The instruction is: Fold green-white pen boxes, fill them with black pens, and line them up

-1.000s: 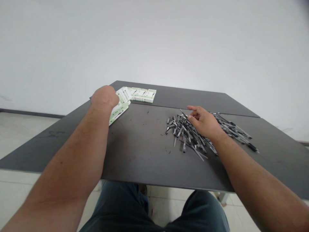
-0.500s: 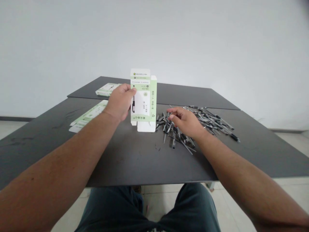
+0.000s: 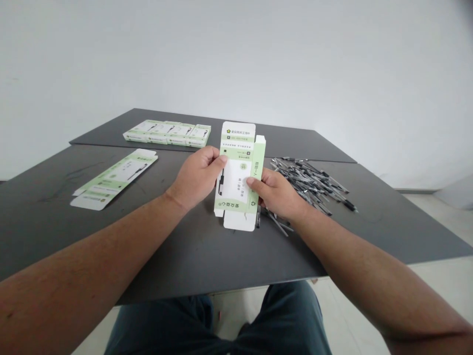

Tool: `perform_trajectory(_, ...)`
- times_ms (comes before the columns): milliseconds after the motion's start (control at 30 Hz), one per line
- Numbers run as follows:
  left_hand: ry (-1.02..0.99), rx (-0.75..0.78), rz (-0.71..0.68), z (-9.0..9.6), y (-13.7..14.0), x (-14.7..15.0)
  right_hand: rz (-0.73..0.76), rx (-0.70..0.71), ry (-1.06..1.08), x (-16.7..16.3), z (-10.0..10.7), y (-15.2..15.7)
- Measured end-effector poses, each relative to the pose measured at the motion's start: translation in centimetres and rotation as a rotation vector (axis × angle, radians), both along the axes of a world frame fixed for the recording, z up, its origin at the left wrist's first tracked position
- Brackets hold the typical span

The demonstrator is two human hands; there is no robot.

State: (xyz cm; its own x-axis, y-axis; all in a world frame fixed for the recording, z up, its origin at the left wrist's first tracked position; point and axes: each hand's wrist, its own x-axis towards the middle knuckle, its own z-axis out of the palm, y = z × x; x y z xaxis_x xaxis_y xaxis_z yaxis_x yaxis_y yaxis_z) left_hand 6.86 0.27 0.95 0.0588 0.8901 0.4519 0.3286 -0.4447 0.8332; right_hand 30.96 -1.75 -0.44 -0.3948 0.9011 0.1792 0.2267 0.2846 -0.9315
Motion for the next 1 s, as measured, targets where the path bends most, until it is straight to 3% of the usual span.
perform_trajectory(333,0.132,0.037,-0.054,0.0,-0.4,0.1,-0.039,0.076,0.039,0.6,0.0,0.8)
perform_trajectory(533,-0.002,0.027,0.024,-0.3,-0.2,0.0,-0.082,0.078,-0.021,0.6,0.9,0.3)
perform_trajectory(700,-0.089,0.015,-0.003,-0.8,0.2,0.0,-0.099,0.093,-0.118,0.7,1.1,0.2)
perform_trajectory(833,-0.226,-0.018,-0.086,-1.0,0.2,0.4,-0.114,0.071,-0.101,0.8,1.1,0.2)
perform_trajectory(1000,-0.506,-0.166,-0.326,-0.7,-0.3,1.3,-0.094,0.028,-0.013,0.9,0.6,0.4)
